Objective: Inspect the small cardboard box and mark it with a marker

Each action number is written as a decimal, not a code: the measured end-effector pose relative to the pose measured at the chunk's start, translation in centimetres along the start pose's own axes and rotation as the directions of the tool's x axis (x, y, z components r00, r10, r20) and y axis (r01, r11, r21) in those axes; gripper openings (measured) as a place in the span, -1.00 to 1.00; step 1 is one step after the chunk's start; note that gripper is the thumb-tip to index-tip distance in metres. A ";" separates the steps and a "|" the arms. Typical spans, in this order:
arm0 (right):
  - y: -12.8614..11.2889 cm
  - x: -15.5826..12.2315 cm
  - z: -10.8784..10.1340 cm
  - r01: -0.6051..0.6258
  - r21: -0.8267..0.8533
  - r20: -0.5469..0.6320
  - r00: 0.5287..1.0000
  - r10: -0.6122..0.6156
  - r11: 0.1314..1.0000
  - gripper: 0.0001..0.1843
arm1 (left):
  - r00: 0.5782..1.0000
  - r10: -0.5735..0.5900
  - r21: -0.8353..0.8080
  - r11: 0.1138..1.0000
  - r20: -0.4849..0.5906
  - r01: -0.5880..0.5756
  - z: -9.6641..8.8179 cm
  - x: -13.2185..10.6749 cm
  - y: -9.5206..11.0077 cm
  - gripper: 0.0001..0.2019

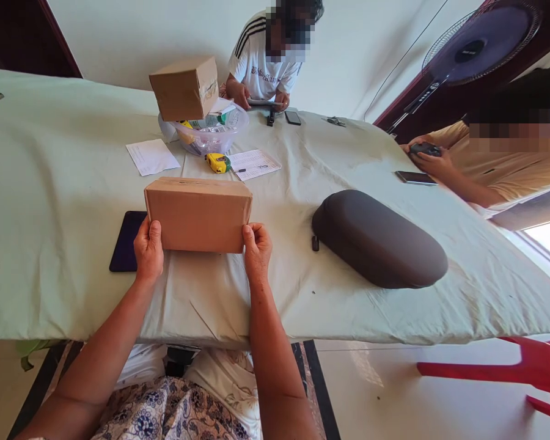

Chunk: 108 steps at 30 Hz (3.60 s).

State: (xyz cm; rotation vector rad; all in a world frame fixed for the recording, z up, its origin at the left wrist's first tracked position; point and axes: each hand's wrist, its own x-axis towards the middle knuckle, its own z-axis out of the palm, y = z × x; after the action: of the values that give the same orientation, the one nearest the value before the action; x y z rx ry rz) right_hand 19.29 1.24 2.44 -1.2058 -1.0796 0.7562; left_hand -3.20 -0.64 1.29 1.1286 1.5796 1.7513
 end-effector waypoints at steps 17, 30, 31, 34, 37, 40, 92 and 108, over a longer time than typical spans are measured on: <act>1.7 0.4 -1.0 0.181 -0.002 0.193 0.965 -0.178 0.983 -0.51 | 1.000 0.003 -0.157 0.988 0.013 0.000 -0.3 0.8 -0.4 -0.43; 2.4 -0.5 0.8 0.243 -0.292 0.076 0.970 -0.231 0.925 -0.03 | 0.972 0.162 0.190 0.963 0.171 -0.193 0.5 -0.9 -0.2 0.00; 2.5 -0.7 1.1 0.239 -0.344 0.053 0.971 -0.235 0.908 0.05 | 0.967 0.178 0.238 0.946 0.183 -0.219 0.7 -1.1 -0.2 0.05; 2.6 -1.5 1.9 0.230 -0.439 0.012 0.968 -0.250 0.869 0.24 | 0.957 0.221 0.328 0.905 0.188 -0.273 1.0 -1.6 -0.3 0.21; 2.4 -2.1 2.3 0.266 -0.488 0.040 0.958 -0.283 0.831 0.29 | 0.955 0.247 0.367 0.884 0.162 -0.291 1.1 -1.8 -0.2 0.27; 2.0 -2.4 2.5 0.314 -0.518 0.079 0.944 -0.322 0.796 0.21 | 0.956 0.261 0.376 0.880 0.132 -0.292 1.2 -1.9 -0.1 0.27; 0.9 0.4 -0.4 -0.051 -0.291 0.078 0.994 0.077 0.955 -0.45 | 0.991 0.039 0.396 0.914 0.126 -0.086 0.1 0.0 -2.0 -0.45; 1.5 0.2 -0.8 0.038 -0.666 0.301 0.928 0.222 0.745 -0.86 | 0.989 0.000 0.516 0.853 0.145 -0.076 0.2 0.0 -1.9 -0.46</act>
State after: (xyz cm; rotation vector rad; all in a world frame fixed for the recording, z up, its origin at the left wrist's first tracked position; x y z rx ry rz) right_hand 20.26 1.47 1.04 -1.7822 -1.7023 0.7047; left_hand -3.30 -0.19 -0.55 1.5017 2.0180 1.2513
